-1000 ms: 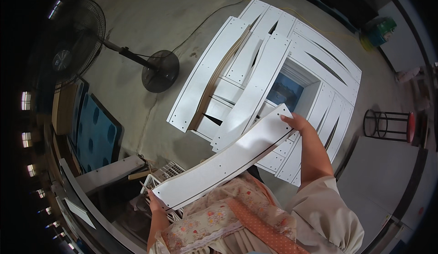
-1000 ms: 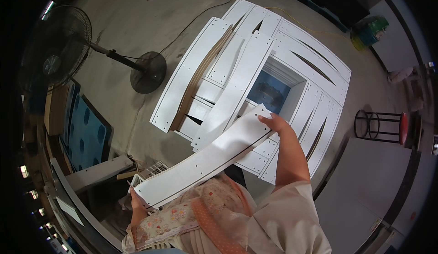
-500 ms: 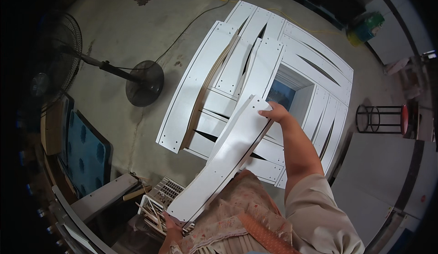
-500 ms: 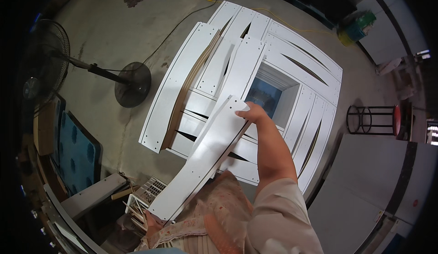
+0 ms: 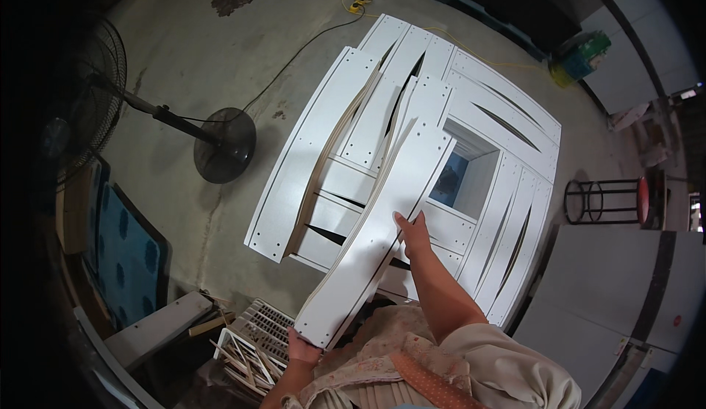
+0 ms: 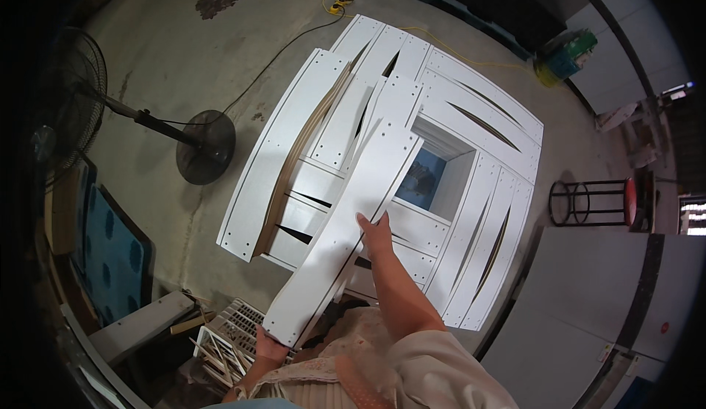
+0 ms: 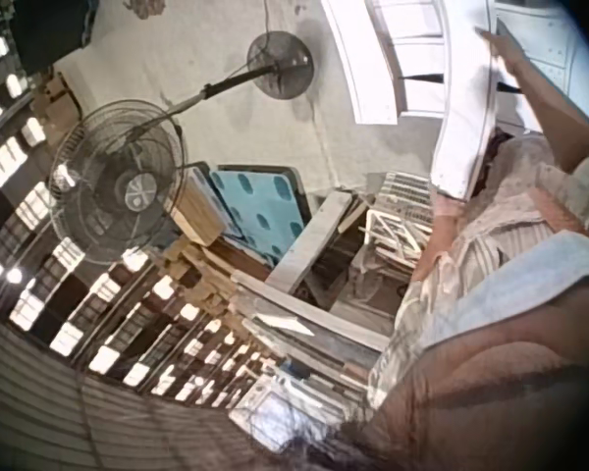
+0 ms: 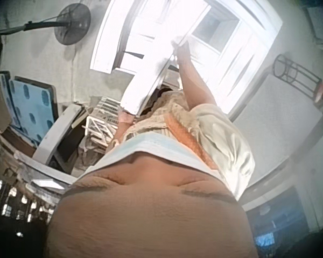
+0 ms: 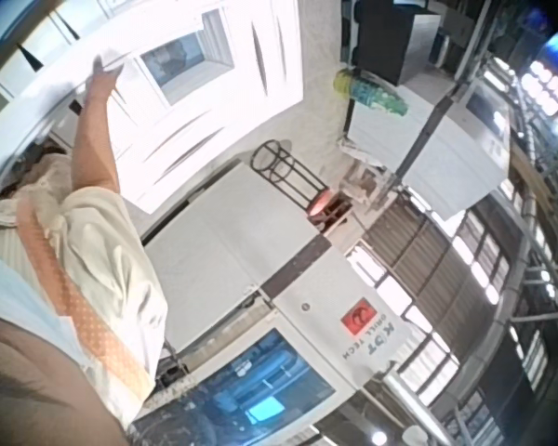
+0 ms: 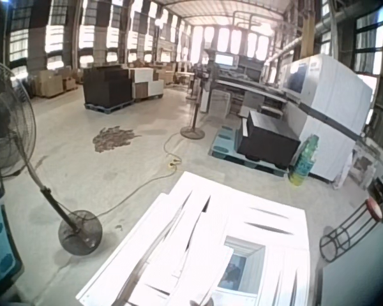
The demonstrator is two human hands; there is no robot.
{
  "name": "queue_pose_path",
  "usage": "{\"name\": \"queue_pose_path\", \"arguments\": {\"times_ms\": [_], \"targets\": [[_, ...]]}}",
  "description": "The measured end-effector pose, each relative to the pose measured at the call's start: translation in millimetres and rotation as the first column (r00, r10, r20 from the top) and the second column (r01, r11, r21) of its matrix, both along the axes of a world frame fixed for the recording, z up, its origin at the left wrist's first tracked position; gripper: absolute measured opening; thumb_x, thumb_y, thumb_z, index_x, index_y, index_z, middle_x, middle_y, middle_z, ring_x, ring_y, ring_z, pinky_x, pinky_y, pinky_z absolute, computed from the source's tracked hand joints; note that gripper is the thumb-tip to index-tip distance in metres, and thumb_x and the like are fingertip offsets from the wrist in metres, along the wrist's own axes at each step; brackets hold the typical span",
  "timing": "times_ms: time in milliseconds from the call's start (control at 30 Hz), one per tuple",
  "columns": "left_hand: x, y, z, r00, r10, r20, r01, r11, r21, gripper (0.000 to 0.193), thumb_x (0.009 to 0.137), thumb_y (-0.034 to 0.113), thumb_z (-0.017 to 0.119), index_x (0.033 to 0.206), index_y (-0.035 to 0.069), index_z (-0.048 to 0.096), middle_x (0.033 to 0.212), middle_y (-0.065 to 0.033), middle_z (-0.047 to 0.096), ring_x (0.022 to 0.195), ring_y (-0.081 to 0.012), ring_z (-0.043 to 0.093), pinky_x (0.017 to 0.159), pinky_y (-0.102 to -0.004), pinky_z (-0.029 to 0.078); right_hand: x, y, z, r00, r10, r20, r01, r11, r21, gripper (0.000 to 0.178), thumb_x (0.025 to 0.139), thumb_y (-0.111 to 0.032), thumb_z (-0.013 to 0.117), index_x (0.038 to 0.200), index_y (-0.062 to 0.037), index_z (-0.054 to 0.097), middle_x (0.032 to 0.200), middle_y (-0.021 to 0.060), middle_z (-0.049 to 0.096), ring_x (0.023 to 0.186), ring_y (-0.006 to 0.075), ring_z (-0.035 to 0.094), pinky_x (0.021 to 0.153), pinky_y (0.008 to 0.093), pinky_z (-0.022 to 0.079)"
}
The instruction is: The person removes excess strips from wooden panels, blows dust out of their holes using an air blow gun, and stacks the panels onto a pallet.
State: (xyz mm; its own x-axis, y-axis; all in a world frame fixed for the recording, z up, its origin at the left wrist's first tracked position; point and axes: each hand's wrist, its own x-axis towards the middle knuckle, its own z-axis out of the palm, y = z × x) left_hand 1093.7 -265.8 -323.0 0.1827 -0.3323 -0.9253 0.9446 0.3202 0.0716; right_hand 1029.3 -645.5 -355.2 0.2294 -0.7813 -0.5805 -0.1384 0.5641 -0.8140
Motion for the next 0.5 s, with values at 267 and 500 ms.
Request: {"name": "queue_pose_path", "arguments": {"times_ms": [267,500], "targets": [[6,-60,9,0.976,-0.216,0.026,0.214,0.976,0.044,0.045,0.092,0.038,0.042,0.128,0.01,0.039,0.128,-0.0095,0.045,0.115,-0.0286,0.046,0.095,-0.0457,0.04,-5,-29,-8,0.963,0.268,-0.027,-0.27,0.956,-0.112,0.068,0.073,-0.009,0.068,0.132,-0.003,0.033,0.121,0.0144,0.048,0.109,0.0255,0.047,0.092,0.0349,0.038],[3,-86,7,0.967,-0.237,0.088,0.248,0.959,-0.135,0.044,0.09,0.035,0.045,0.127,0.01,0.039,0.127,-0.0084,0.044,0.115,-0.0282,0.046,0.095,-0.0458,0.04,6,-11,-12,0.979,0.189,-0.081,-0.198,0.971,-0.137,0.056,0.074,-0.007,0.064,0.125,0.001,0.041,0.107,0.0146,0.059,0.1,0.0228,0.056,0.086,0.0315,0.043]]}}
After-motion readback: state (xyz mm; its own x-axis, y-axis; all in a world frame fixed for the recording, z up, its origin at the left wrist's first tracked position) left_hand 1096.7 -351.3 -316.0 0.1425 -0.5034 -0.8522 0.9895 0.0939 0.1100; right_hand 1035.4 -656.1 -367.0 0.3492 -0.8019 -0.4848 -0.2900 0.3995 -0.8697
